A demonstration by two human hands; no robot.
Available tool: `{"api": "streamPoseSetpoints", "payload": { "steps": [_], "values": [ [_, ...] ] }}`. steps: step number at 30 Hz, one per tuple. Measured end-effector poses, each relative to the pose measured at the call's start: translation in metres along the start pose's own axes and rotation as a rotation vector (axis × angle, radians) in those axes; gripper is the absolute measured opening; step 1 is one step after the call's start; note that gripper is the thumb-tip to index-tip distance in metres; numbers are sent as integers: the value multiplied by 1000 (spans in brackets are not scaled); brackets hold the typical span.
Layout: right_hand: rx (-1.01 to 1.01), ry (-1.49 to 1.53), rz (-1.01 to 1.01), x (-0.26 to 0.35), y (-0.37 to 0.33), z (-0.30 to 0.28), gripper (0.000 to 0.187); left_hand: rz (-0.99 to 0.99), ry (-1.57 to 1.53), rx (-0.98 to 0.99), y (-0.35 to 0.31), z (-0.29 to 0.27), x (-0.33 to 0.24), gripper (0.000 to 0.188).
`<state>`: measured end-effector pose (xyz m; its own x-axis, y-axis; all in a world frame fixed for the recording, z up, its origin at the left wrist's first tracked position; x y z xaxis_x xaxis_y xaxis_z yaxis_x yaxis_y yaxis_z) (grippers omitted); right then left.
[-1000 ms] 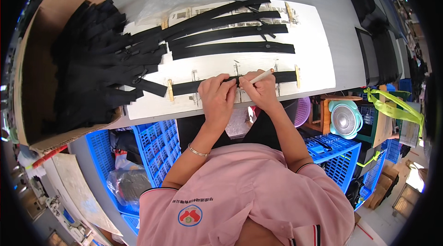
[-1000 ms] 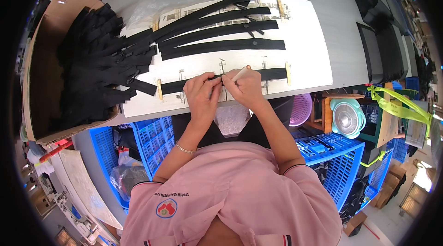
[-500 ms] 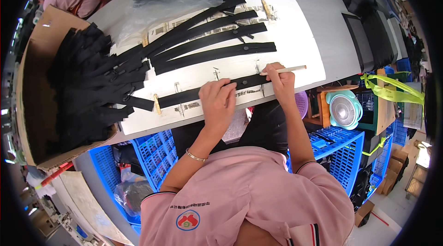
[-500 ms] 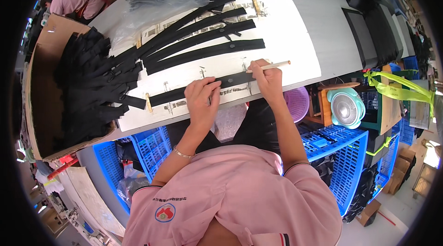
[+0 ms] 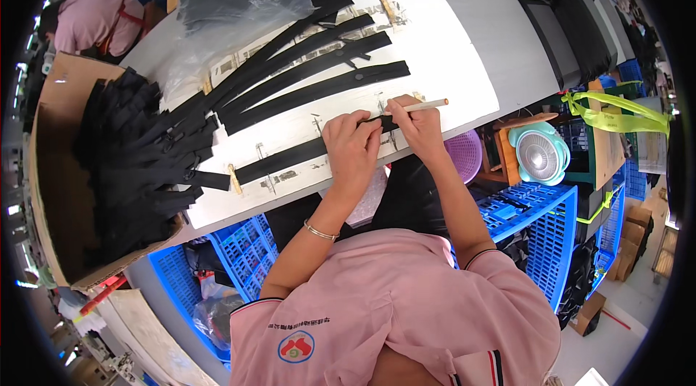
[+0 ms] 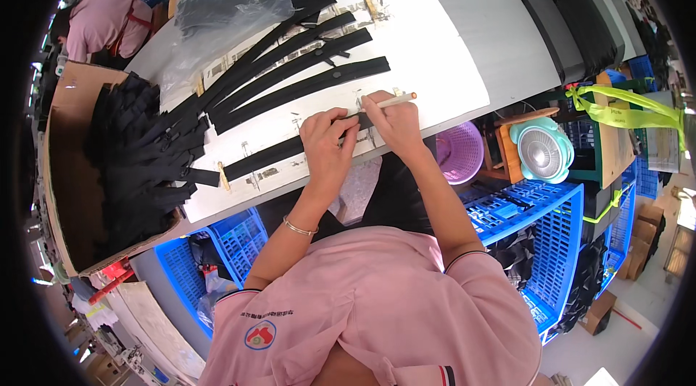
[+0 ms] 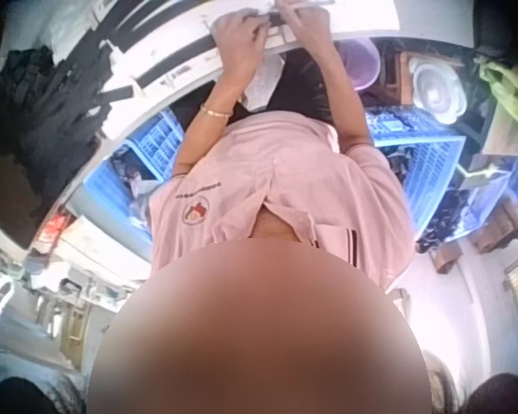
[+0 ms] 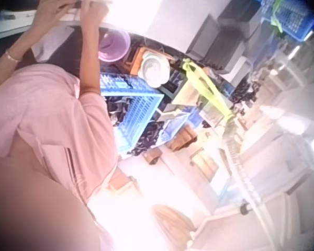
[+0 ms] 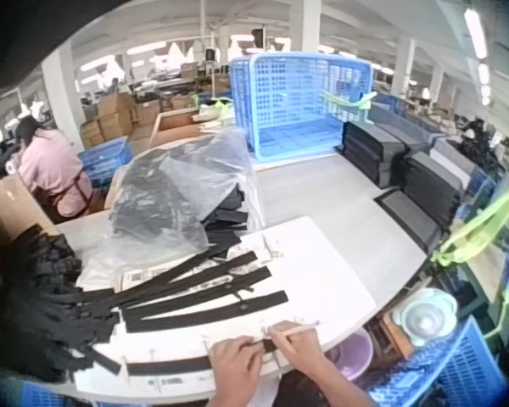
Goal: Assembling zipper components onto strips and securing them with a jig and tool.
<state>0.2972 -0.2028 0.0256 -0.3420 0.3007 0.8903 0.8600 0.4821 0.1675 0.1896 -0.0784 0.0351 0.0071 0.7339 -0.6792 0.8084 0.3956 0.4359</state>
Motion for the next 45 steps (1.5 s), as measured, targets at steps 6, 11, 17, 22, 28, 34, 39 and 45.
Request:
{"api": "streamPoseSetpoints", "payload": {
  "steps": [6,11,17,22,28,34,39,45],
  "values": [
    [55,57,-17,-3,-1,-8,25,6,14,-8,1,3,0,13],
    [80,-51,-132,-12,2,-2,25,48,5,-32,1,3,1,13],
    [89,197,-10,-10,-6,-7,24,20,217,6,-22,-14,-5,31],
    [-61,276,22,-4,-13,-4,26,-92,268,136,-43,-38,10,44],
    [-223,401,51,-5,-5,-5,26,23,258,190,35,-26,51,49],
    [-139,388,-34,-24,2,-1,24,41,242,206,23,-74,68,52],
    [-76,411,22,-4,-1,-3,26,57,519,67,-65,-173,132,43],
    [-155,293,-39,-10,-1,-3,52,-155,999,256,-95,-242,193,42]
  ]
}}
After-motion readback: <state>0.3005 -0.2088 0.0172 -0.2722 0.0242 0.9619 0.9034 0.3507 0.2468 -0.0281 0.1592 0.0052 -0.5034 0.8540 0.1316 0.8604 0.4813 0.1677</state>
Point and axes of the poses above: each hand's wrist, its own y-axis towards the middle knuckle, its own z-axis out of the palm, x = y × z, the point moved 2 cm from there along y, towards the middle knuckle
